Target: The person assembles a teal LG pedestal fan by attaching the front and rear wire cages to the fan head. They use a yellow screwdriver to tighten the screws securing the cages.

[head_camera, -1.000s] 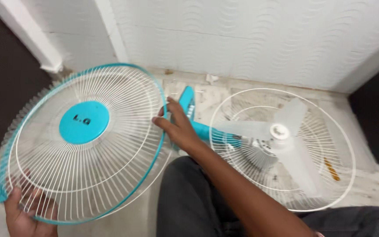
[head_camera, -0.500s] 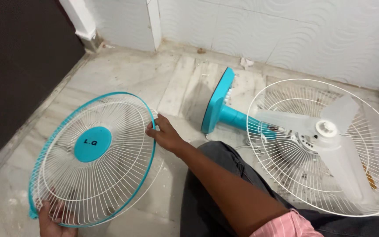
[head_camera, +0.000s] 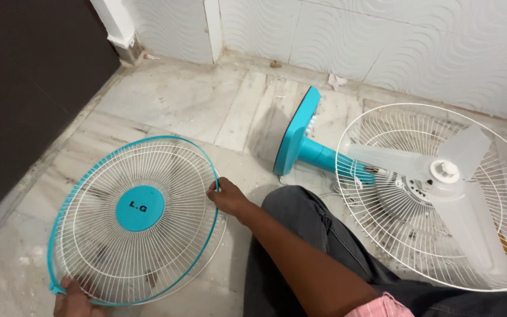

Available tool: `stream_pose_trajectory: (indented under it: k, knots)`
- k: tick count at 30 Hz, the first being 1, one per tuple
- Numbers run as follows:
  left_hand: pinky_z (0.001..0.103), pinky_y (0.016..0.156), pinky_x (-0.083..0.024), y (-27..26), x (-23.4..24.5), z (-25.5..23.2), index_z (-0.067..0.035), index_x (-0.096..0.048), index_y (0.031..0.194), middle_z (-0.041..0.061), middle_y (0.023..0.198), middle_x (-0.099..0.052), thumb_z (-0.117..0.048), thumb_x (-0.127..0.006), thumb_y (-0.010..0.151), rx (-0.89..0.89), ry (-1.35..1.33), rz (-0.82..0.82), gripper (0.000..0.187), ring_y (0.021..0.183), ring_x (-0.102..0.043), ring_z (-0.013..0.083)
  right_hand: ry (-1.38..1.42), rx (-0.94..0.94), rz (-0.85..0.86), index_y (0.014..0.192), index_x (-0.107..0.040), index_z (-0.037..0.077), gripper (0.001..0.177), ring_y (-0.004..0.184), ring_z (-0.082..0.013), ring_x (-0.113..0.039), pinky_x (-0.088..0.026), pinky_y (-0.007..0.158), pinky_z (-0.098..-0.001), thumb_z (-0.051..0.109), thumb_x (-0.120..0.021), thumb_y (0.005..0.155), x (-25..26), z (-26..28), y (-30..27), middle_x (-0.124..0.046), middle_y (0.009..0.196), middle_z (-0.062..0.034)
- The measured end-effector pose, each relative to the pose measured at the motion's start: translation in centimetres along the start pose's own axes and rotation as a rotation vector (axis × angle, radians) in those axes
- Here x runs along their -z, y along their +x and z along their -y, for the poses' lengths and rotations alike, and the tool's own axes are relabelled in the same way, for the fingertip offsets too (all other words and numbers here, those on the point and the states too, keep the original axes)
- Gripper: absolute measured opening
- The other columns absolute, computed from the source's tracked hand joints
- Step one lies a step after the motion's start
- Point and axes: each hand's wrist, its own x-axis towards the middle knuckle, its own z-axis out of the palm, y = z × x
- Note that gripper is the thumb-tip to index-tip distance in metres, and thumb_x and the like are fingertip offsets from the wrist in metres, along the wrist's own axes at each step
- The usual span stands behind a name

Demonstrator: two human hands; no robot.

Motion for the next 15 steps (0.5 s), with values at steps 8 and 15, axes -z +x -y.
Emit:
stream_pose_trajectory:
  k: [8, 15]
  knots:
    - [0.042, 0.091, -0.054, -0.4, -2.4, 0.1, 0.003, -0.055, 0.14, 0.021, 0.131, -0.066, -0.026, -0.045, 0.12, -0.606, 0.023, -0.137, 0.037, 0.113, -0.065, 0.0277, 0.337, 0.163, 0.004, 0.116, -0.046, 0.008, 0.015, 0.081, -0.0157, -0.069, -0.064, 0.065, -0.0353, 0.017, -0.048, 0.104, 2.0, 2.0, -2.2, -0.062, 0.101, -0.004]
    - [0.028, 0.071, -0.049, -7.9, -9.1, -7.5, -0.006, -0.04, 0.148, 0.004, 0.118, -0.06, -0.02, -0.041, 0.118, -0.686, -0.248, 0.151, 0.033, 0.089, -0.061, 0.0117, 0.408, 0.444, -0.289, 0.135, -0.05, 0.004, 0.038, 0.066, -0.0137, -0.064, -0.059, 0.055, -0.0317, 0.001, -0.057, 0.098, 12.8, 5.4, -7.5, -0.064, 0.098, -0.0068]
